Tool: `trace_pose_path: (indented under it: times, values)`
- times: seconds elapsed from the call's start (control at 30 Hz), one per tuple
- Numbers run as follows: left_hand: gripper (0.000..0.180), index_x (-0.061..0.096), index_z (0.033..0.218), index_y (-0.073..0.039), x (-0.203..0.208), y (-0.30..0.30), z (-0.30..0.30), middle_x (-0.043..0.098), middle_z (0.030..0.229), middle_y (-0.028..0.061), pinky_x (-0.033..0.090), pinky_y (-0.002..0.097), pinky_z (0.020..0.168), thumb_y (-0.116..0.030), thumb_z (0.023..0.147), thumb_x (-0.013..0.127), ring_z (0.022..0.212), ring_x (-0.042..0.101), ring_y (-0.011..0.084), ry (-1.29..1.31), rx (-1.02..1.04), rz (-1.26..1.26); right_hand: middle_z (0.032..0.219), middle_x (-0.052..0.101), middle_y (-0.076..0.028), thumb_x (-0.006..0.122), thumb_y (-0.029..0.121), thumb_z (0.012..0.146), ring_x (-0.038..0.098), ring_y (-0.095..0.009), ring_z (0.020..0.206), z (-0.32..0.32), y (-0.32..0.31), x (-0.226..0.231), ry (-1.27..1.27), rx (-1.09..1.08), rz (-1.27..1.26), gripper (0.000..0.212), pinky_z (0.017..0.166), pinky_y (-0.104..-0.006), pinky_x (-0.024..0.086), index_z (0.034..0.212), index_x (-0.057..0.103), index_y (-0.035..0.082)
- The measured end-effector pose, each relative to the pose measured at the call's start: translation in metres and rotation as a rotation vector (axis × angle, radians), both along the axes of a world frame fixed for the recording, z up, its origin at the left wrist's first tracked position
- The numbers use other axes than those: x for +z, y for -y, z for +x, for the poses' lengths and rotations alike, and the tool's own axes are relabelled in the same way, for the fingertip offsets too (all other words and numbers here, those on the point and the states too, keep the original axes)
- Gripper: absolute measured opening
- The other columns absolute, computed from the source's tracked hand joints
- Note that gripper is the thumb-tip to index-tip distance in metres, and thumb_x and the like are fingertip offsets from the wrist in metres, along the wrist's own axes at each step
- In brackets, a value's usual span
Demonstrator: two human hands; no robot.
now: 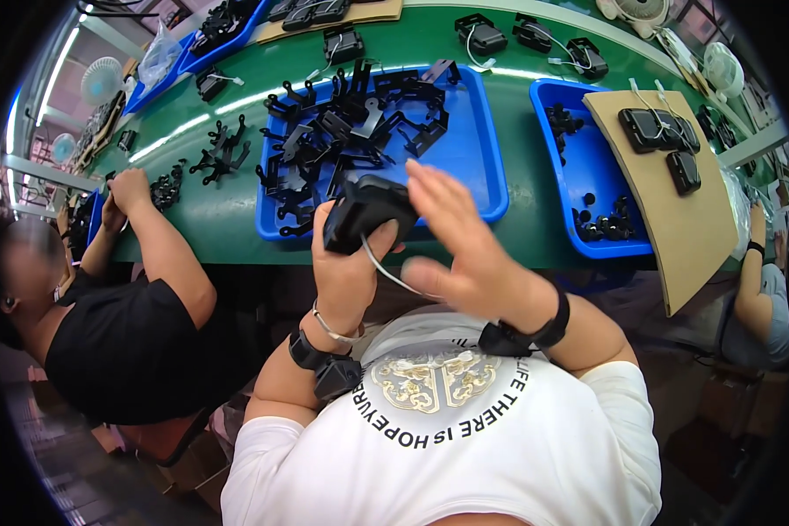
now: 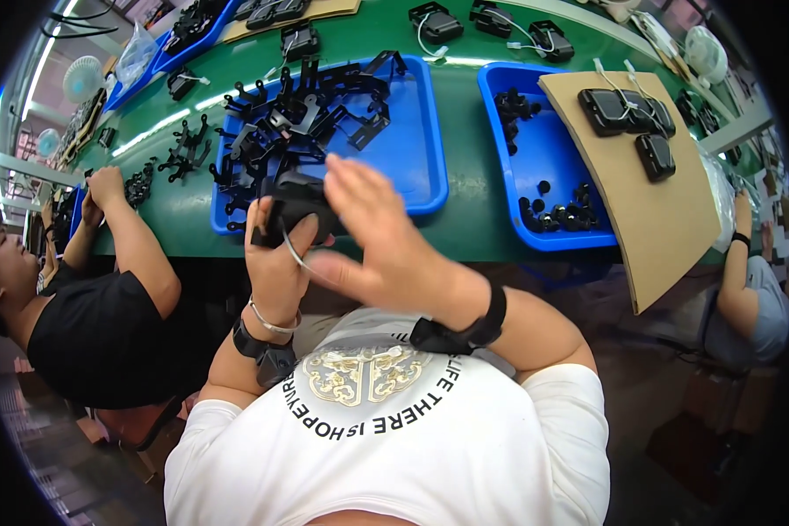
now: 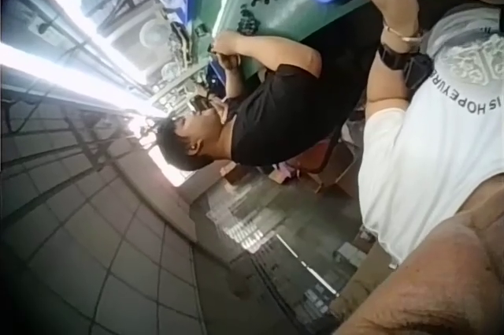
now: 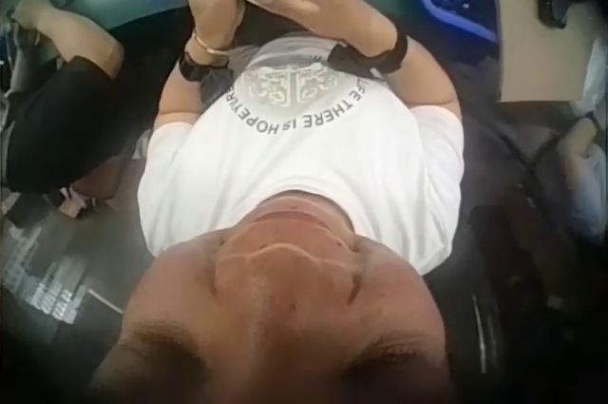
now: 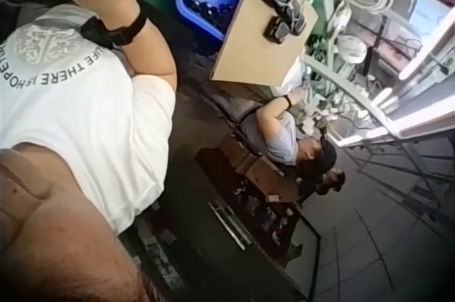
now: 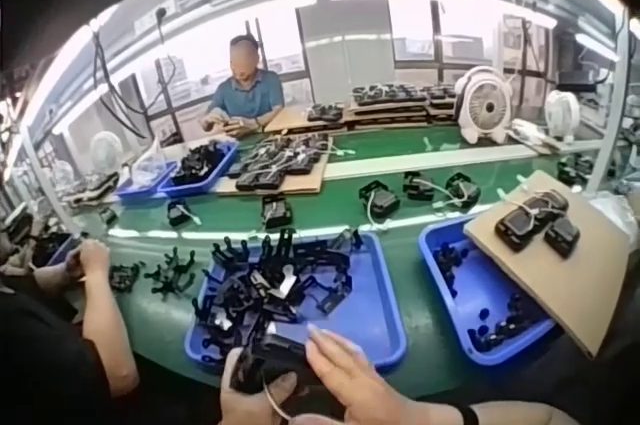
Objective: The person fits a black bracket onto a camera housing, inserts a screw into the side by hand, and repeats the process on the other side. They then place the assembled unit onto a cardboard sheet and pick up another camera housing to repeat the task.
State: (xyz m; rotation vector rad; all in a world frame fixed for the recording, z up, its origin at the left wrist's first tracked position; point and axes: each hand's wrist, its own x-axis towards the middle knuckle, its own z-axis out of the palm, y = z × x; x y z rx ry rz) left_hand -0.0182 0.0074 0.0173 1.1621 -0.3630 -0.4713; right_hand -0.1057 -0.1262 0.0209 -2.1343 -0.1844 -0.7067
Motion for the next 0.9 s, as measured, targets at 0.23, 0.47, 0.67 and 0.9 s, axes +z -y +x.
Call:
trace_pose_path:
  times: [0.23, 0.47, 0.67, 0.9]
  values:
    - [0.037, 0.043, 0.103, -0.004, -0.006, -0.001, 0.006, 0.06, 0.093, 0.007, 0.054, 0.0263, 0.063, 0.002, 0.077, 0.067, 0.078, 0.061, 0.0135, 0.032, -0.019, -0.029, 0.144, 0.024, -0.023, 0.05, 0.046, 0.086, 0.021, -0.037, 0.133, -0.012, 0.006, 0.007, 0.014, 0.074, -0.036, 0.063, 0.107, -0.046, 0.016, 0.131, 0.044, 0.003]
    - [0.037, 0.042, 0.104, -0.005, -0.009, 0.0, 0.012, 0.06, 0.093, 0.0067, 0.053, 0.0261, 0.063, 0.0, 0.078, 0.067, 0.078, 0.06, 0.0126, 0.101, 0.008, -0.016, 0.144, 0.023, -0.023, 0.05, 0.046, 0.086, 0.021, -0.037, 0.133, -0.008, 0.005, 0.008, -0.043, -0.049, 0.069, 0.063, 0.107, -0.0458, 0.015, 0.131, 0.043, 0.002]
    - [0.038, 0.04, 0.105, -0.005, -0.008, 0.001, 0.01, 0.06, 0.093, 0.0063, 0.054, 0.0255, 0.063, -0.001, 0.078, 0.068, 0.079, 0.06, 0.0114, 0.153, -0.014, 0.006, 0.145, 0.02, -0.024, 0.054, 0.04, 0.086, 0.019, -0.038, 0.134, 0.007, 0.011, -0.001, -0.058, -0.06, -0.034, 0.064, 0.108, -0.0434, 0.015, 0.134, 0.039, 0.001]
    - [0.039, 0.04, 0.105, -0.005, -0.008, 0.0, 0.005, 0.06, 0.093, 0.0073, 0.054, 0.0254, 0.063, 0.0, 0.078, 0.067, 0.079, 0.06, 0.0126, 0.134, -0.028, 0.027, 0.145, 0.019, -0.026, 0.054, 0.033, 0.086, 0.019, -0.038, 0.135, -0.006, -0.005, 0.004, 0.006, 0.055, 0.022, 0.063, 0.108, -0.0423, 0.016, 0.136, 0.034, 0.0]
